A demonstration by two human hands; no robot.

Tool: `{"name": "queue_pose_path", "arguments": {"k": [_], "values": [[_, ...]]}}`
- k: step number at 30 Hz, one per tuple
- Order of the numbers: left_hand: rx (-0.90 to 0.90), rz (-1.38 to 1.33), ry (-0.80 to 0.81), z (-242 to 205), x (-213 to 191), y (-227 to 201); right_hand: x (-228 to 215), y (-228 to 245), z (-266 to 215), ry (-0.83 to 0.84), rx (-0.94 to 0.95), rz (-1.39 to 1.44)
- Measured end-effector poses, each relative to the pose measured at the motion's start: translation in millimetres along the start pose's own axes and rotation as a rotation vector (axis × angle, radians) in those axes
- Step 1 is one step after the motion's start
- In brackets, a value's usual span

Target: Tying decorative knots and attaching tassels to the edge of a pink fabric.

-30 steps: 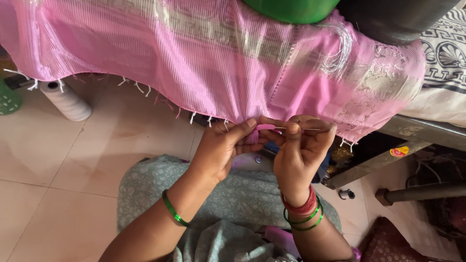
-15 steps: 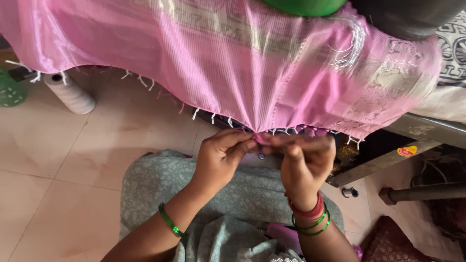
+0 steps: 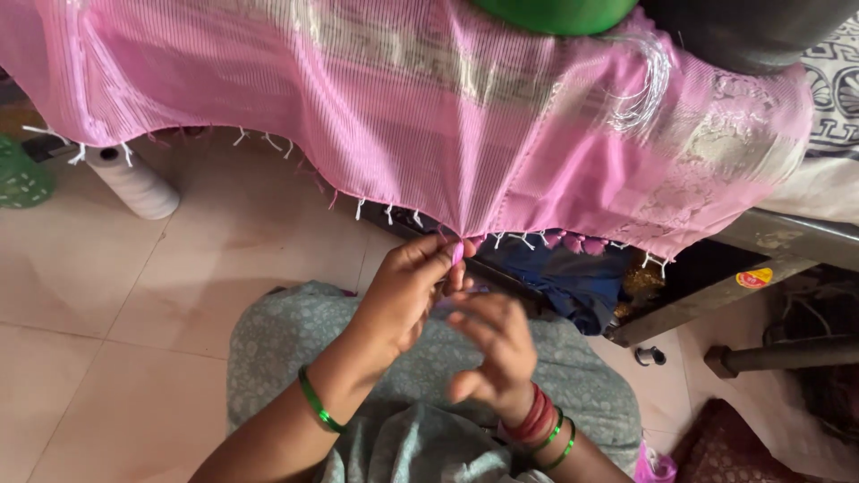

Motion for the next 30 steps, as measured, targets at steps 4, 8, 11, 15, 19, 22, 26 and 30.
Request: {"name": "queue_pose_path", "arguments": {"k": [4,8,11,15,19,22,26,30], "values": [[0.087,0.094,-0.074,4,-4,14,-3,-9,27,-0.313,0.348,-0.088],[0.157,0.207,-0.193,5,0,16,15,-64,29,-0.348,0.854,0.604],[0.373,0.381,-0.284,2,2,-2,27,-87,17,-0.463,0.881,0.984],[0.454,0.583,-0.226,3,-15,-13,36,-92,-12,-0.485,0.767,0.789],[0.144,0.392,-0.068,16,4,-22,37,-71,-3,-0.492,0.852,0.978],[-0.080,0.233,-0.039,23,3,-19,22,-66,-4,-0.415,0.970,1.081],[0.191,0.412,-0.042,22,-5,-35,3,-61,-13,-0.283,1.097,1.019],[0.144,0.313,0.040,25,-5,-37,-11,-56,-14,-0.229,1.126,0.944]]}}
Point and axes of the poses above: each hand's wrist, its own z-axis towards the middle knuckle, its own x-axis out of the palm, y = z × x, the point moved 3 cm from there along z, towards the middle knuckle, and after that the axes turned 8 degrees about z, right-handed, at the moved point
